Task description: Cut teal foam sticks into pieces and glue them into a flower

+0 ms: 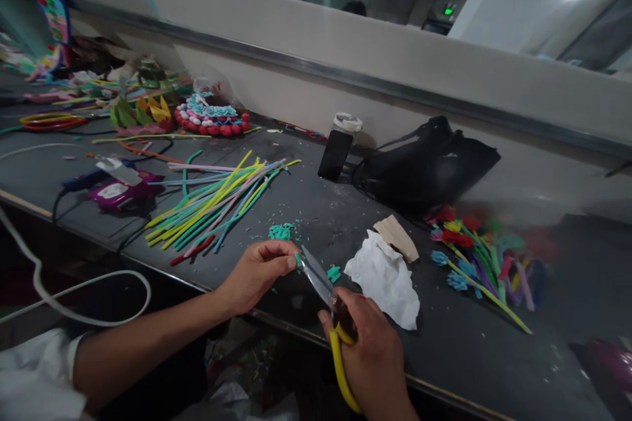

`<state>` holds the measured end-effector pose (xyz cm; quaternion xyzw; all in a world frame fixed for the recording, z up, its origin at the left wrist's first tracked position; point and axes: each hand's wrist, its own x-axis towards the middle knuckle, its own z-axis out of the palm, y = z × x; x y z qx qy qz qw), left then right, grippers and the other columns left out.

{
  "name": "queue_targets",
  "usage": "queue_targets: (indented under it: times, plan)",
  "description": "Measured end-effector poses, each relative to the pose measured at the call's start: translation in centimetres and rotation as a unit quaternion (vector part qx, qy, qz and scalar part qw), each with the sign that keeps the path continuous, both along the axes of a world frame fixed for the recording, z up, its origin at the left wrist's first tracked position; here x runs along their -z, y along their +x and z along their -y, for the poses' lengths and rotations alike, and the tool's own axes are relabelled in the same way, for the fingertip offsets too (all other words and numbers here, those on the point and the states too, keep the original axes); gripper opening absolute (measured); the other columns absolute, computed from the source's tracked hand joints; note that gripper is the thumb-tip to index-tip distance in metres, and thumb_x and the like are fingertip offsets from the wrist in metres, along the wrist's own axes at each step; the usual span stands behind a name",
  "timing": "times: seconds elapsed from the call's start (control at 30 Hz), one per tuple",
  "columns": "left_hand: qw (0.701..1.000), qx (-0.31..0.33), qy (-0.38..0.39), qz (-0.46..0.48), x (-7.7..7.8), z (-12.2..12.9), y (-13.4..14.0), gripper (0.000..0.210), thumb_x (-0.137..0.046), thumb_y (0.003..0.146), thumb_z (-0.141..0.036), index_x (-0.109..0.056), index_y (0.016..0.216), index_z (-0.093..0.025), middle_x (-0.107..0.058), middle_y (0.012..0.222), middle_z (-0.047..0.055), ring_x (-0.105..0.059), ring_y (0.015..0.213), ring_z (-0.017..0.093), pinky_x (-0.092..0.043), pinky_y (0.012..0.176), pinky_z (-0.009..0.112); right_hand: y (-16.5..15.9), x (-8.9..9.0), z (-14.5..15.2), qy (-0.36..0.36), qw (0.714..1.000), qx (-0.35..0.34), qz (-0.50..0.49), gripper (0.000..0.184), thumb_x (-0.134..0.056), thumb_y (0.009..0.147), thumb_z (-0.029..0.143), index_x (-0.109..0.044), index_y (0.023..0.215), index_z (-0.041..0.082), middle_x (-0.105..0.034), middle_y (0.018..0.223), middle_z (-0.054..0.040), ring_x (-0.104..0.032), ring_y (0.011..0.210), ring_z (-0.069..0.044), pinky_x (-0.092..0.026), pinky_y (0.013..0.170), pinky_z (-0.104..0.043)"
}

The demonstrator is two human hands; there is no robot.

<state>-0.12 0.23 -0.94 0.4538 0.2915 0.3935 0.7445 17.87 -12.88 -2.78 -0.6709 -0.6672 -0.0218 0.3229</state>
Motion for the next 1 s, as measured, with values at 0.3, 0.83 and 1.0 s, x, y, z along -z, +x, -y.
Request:
queue_targets:
  times: [0.3, 0.83, 1.0]
  plan:
    - [1.000, 0.006, 0.024, -0.005, -0.1, -0.1, -0.2, 0.018, -0.079, 0.069, -0.029, -0.070, 0.073, -0.014, -0.062, 0.070, -0.001, -0.051, 0.067, 0.009, -0.039, 0.068, 0.022, 0.1, 0.5, 0.2, -0.004, 0.999, -0.019, 0.051, 0.025, -0.060, 0.090, 0.035, -0.060, 0.110, 0.021, -0.070, 0.090, -0.0035, -0.068, 0.081, -0.018, -0.053, 0.073, -0.028]
    - [1.000, -0.012, -0.020, -0.005, 0.1, 0.3, 0.1, 0.020, -0.080, 0.067, -0.029, -0.069, 0.073, -0.013, -0.062, 0.068, -0.002, -0.050, 0.064, 0.007, -0.038, 0.065, 0.020, 0.4, 1.1, 0.3, 0.046, 0.992, -0.016, 0.115, 0.027, -0.055, 0.093, 0.034, -0.061, 0.113, 0.018, -0.072, 0.089, -0.0048, -0.068, 0.077, -0.019, -0.052, 0.072, -0.028]
    - [1.000, -0.014, -0.015, -0.002, 0.3, 0.3, 0.1, 0.019, -0.080, 0.068, -0.028, -0.069, 0.074, -0.014, -0.061, 0.069, -0.002, -0.050, 0.065, 0.007, -0.038, 0.066, 0.020, 0.5, 1.2, 0.5, 0.035, 0.994, -0.013, 0.106, 0.027, -0.054, 0.093, 0.032, -0.062, 0.114, 0.018, -0.074, 0.088, -0.0051, -0.070, 0.075, -0.018, -0.052, 0.068, -0.026]
